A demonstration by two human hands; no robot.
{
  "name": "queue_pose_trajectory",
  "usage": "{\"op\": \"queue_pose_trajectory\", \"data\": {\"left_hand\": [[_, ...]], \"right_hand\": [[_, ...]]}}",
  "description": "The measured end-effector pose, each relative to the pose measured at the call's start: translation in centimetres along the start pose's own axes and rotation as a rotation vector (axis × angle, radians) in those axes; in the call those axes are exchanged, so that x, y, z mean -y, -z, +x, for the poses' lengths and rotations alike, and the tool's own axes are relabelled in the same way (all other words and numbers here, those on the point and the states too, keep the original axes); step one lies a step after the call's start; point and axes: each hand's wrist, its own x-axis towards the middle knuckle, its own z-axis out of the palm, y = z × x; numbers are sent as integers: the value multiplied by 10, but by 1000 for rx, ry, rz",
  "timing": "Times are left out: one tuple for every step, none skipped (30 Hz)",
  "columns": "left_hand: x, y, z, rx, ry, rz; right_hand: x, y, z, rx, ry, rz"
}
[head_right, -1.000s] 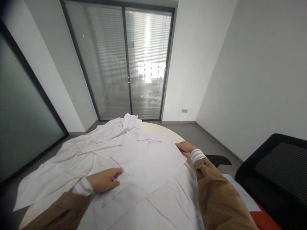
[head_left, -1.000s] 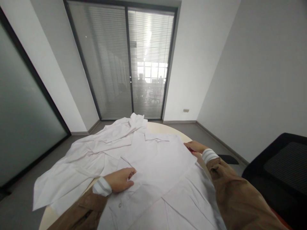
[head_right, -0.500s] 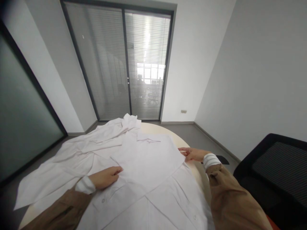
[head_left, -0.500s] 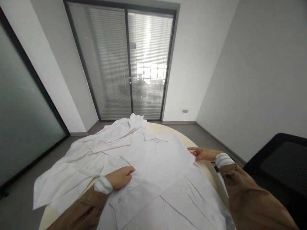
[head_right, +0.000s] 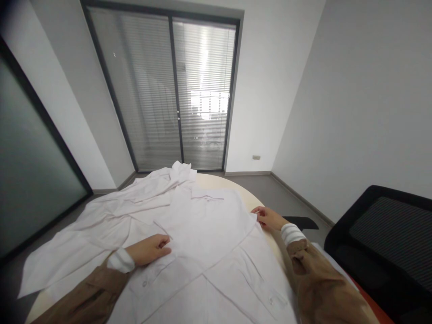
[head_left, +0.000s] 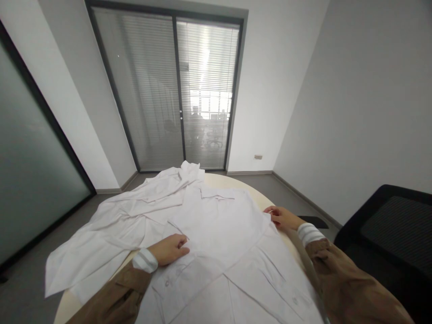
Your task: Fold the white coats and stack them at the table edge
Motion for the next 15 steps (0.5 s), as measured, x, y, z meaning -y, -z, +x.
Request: {"op": "queue_pose_trajectory", "data": {"left_hand": [[0,0,0,-3,2,8],[0,0,0,-4,0,11],[1,0,-1,-4,-2,9],[1,1,-1,1,-4,5],[2,1,-2,10,-3,0],[3,1,-3,25,2,-6],[5,2,-4,41,10,-13],[7,2,-5,56,17,-17],[8,3,-6,70,19,-21],[10,3,-7,80,14,-25],[11,4,-8,86,3,-32],[11,5,-9,93,-10,-41],[11,5,-10,103,-19,-54],[11,6,-10,116,-20,-74],[10,7,-11,131,-11,-101]], "right_hand": [[-2,-1,-1,-38,30,-40],[-4,-1,-2,-72,62,-84],[-4,-2,-3,-98,90,-136],[-4,-2,-3,-115,109,-198],[-3,-2,-3,-127,112,-277],[-1,-2,-3,-141,102,-363],[1,-3,-1,-158,82,-442],[4,-4,1,-181,58,-506],[7,-5,4,-212,36,-549],[10,-7,8,-246,21,-571],[12,-10,11,-279,8,-578],[15,-13,14,-307,-6,-580],[16,-16,16,-329,-23,-589],[18,-19,18,-346,-43,-599],[18,-22,20,-354,-62,-610]]}}
